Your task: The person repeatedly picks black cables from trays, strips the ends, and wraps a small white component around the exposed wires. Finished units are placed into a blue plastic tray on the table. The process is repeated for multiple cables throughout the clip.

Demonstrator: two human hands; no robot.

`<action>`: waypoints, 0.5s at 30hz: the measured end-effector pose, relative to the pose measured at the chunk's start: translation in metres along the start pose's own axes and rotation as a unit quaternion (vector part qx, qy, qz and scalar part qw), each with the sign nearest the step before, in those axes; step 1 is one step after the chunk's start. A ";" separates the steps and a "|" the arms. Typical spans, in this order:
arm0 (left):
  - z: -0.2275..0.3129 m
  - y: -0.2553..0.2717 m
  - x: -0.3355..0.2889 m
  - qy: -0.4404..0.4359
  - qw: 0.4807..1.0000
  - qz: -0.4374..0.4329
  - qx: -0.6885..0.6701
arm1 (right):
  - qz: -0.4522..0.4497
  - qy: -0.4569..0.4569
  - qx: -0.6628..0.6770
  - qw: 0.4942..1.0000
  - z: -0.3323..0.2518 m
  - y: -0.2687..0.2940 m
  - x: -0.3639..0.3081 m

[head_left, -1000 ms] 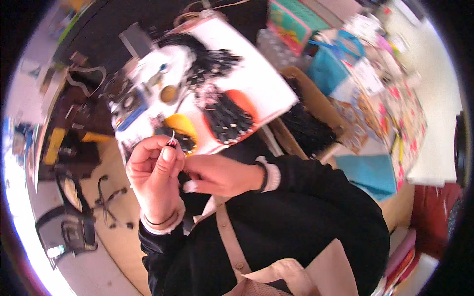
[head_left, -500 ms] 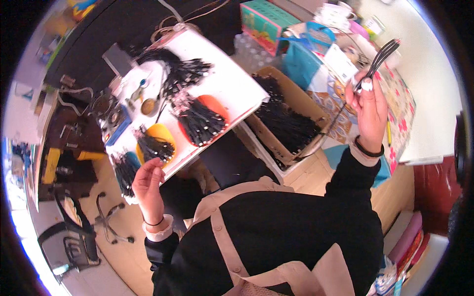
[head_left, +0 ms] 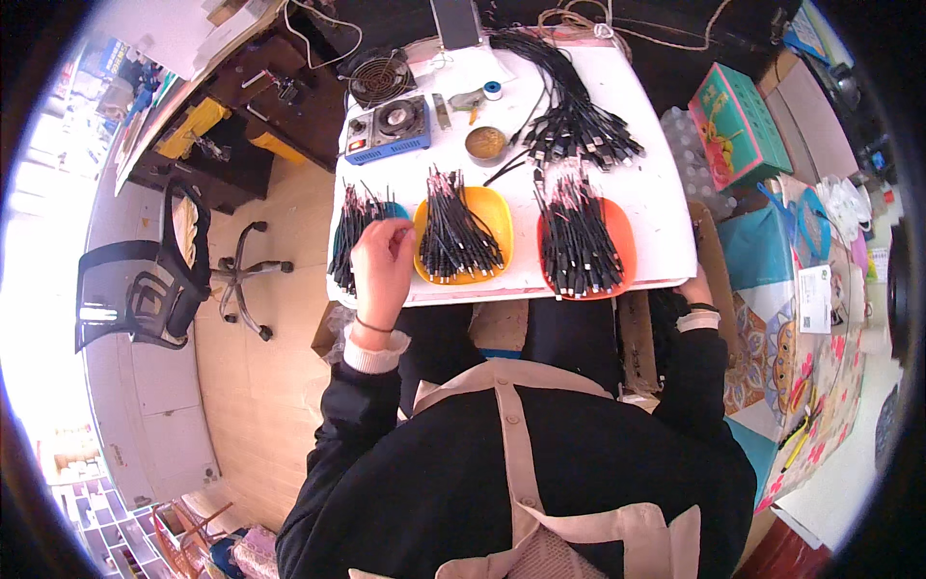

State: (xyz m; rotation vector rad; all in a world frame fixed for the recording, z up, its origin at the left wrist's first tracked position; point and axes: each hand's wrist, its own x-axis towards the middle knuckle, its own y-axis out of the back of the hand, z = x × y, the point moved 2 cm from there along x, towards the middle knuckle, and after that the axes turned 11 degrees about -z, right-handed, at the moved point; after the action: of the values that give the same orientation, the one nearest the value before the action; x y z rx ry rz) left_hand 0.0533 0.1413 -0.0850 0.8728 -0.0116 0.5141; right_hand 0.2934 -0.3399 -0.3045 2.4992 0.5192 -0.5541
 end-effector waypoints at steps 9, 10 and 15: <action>-0.046 -0.004 0.030 0.035 0.969 0.001 0.246 | 0.258 0.158 -0.024 0.953 -0.114 0.030 -0.120; -0.049 -0.008 0.030 0.051 0.964 0.004 0.262 | 0.231 0.192 -0.007 0.954 -0.141 0.012 -0.135; -0.057 0.001 0.033 0.110 0.984 0.002 0.141 | -0.021 0.333 0.023 0.942 -0.256 -0.105 -0.184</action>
State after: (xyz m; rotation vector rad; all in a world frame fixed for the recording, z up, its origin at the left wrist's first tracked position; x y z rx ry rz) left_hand 0.0709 0.1977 -0.1140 1.0873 0.2677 0.6244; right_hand 0.1612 -0.1582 -0.0596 2.6913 0.8088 0.2995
